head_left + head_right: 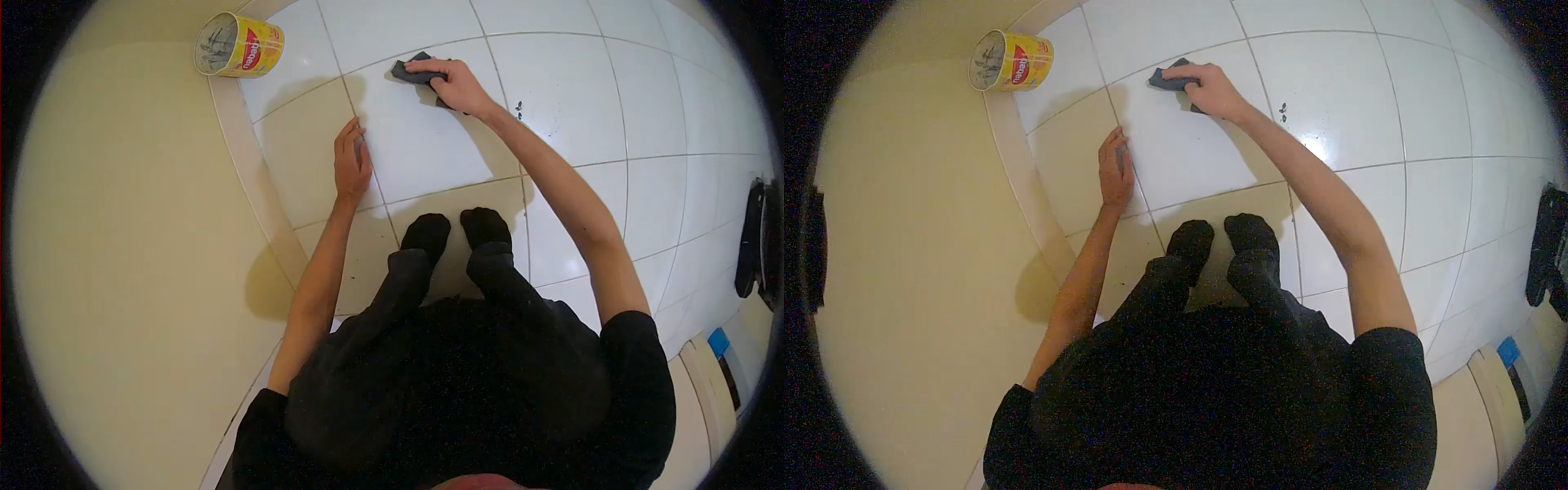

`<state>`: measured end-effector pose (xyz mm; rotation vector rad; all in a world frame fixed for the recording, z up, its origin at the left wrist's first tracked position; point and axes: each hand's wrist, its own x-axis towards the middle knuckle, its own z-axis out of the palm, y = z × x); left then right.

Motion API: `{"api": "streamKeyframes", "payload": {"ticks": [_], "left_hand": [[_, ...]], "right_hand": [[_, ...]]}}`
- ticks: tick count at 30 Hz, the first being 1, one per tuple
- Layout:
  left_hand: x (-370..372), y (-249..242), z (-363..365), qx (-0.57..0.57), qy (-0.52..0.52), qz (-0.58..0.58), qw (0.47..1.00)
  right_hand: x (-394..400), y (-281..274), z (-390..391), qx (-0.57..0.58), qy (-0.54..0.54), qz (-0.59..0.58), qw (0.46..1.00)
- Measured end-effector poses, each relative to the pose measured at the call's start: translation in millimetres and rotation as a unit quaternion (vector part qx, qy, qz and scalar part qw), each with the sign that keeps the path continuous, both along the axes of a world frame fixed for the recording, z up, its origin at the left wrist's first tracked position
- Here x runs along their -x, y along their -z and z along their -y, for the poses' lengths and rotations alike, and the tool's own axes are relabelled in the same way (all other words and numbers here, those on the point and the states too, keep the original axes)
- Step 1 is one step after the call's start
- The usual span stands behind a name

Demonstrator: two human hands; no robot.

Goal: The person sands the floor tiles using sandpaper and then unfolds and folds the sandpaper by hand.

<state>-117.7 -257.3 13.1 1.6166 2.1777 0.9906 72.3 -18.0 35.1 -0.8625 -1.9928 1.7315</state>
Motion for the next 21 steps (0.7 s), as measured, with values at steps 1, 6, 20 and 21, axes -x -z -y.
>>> {"api": "streamKeyframes", "payload": {"ticks": [1, 6, 20, 21], "left_hand": [[1, 0, 1, -0.013, -0.001, 0.023, 1.000], [27, 22, -3, -0.100, -0.096, 0.286, 0.948], [94, 19, -31, -0.032, -0.040, -0.057, 0.997], [93, 18, -31, -0.025, -0.036, -0.064, 0.997]], "right_hand": [[-3, -11, 5, 0.046, 0.008, 0.012, 0.999], [-20, -15, 46, -0.102, -0.024, -0.080, 0.991], [13, 36, 130, -0.293, -0.461, -0.111, 0.831], [20, 39, 126, -0.308, -0.485, -0.119, 0.810]]}}
